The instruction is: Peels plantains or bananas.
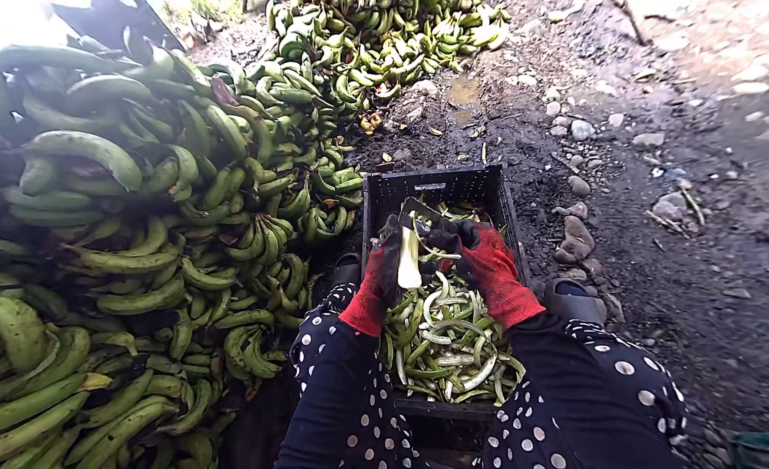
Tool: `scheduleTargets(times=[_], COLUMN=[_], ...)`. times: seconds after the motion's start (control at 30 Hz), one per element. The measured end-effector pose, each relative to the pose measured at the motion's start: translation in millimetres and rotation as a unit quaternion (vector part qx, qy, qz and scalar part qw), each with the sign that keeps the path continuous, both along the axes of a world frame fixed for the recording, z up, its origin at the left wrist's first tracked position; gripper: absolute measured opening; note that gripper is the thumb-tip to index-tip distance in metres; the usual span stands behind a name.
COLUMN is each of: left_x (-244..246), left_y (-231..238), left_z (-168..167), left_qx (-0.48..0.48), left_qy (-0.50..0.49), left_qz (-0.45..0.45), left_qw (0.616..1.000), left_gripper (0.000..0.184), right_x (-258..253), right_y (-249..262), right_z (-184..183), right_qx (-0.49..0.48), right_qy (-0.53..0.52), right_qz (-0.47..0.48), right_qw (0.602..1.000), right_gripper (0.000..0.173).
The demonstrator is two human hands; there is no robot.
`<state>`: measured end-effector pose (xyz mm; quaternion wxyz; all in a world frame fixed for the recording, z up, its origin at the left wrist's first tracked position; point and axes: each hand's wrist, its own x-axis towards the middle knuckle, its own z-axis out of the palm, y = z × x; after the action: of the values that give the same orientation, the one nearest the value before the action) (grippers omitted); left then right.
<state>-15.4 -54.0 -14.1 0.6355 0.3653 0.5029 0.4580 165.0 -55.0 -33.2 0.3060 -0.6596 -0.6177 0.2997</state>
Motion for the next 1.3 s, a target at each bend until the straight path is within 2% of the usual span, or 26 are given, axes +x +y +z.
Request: scheduleTargets(times=[0.1, 0.2, 0.27, 0.33, 0.37, 0.43, 0.5, 0.57, 0.67, 0.77, 0.87, 0.93, 1.1, 1.13, 1.2, 1.23, 1.3], left_x=[-1, -9, -11, -15, -16, -20, -26, -33, -46, -54, -55, -54, -52, -53, -52, -49, -45], left_y=[3, 6, 3, 2, 1, 1, -1, -1, 2, -3, -11, -17, -34, -36, -44, -50, -56], left_z=[8, 0, 3, 4, 4, 3, 4, 1, -6, -12, -19, -22, -30, -31, -30, -26, -25], left_qx=[-0.027, -0.006, -0.010, -0.037, -0.051, -0.063, -0.064, -0.065, -0.080, -0.110, -0.140, -0.129, -0.091, -0.094, -0.095, -0.089, -0.092], left_qy=[-0.055, -0.127, -0.130, -0.113, -0.110, -0.134, -0.151, -0.166, -0.238, -0.315, -0.393, -0.420, -0.460, -0.455, -0.416, -0.386, -0.375], left_qz=[-0.055, -0.118, -0.146, -0.164, -0.172, -0.209, -0.212, -0.206, -0.244, -0.260, -0.284, -0.308, -0.344, -0.346, -0.344, -0.341, -0.316], left_qw=[0.997, 0.985, 0.981, 0.979, 0.978, 0.967, 0.963, 0.962, 0.937, 0.906, 0.863, 0.844, 0.814, 0.815, 0.836, 0.853, 0.867], left_gripper=[0.052, 0.044, 0.039, 0.042, 0.050, 0.062, 0.066, 0.067, 0.068, 0.056, 0.039, 0.034, 0.021, 0.021, 0.026, 0.028, 0.032], right_x=[3, 5, 7, 13, 18, 26, 30, 29, 25, 15, 6, 5, 4, 4, 7, 9, 11], right_y=[2, -2, -4, 6, 11, 20, 23, 19, 4, -3, -7, -9, -16, -15, -10, -8, -6], right_z=[2, 8, 12, 10, 6, 0, 1, 2, -12, -17, -9, -10, -4, -8, -26, -34, -42], right_qx=[0.019, 0.033, 0.031, 0.002, -0.016, -0.030, -0.020, -0.003, 0.059, 0.087, 0.062, 0.067, 0.146, 0.132, 0.039, -0.016, -0.065], right_qy=[-0.012, -0.078, -0.098, -0.069, -0.044, 0.022, 0.068, 0.071, 0.064, 0.043, -0.021, -0.046, -0.083, -0.071, 0.002, 0.045, 0.093], right_qz=[0.011, 0.041, 0.057, 0.057, 0.046, 0.013, 0.008, 0.037, 0.064, 0.085, 0.142, 0.151, 0.187, 0.186, 0.145, 0.116, 0.088], right_qw=[1.000, 0.996, 0.993, 0.996, 0.998, 0.999, 0.997, 0.997, 0.994, 0.992, 0.988, 0.985, 0.968, 0.971, 0.989, 0.992, 0.990], right_gripper=[0.038, 0.043, 0.046, 0.052, 0.055, 0.048, 0.039, 0.036, 0.043, 0.057, 0.060, 0.063, 0.067, 0.062, 0.049, 0.049, 0.048])
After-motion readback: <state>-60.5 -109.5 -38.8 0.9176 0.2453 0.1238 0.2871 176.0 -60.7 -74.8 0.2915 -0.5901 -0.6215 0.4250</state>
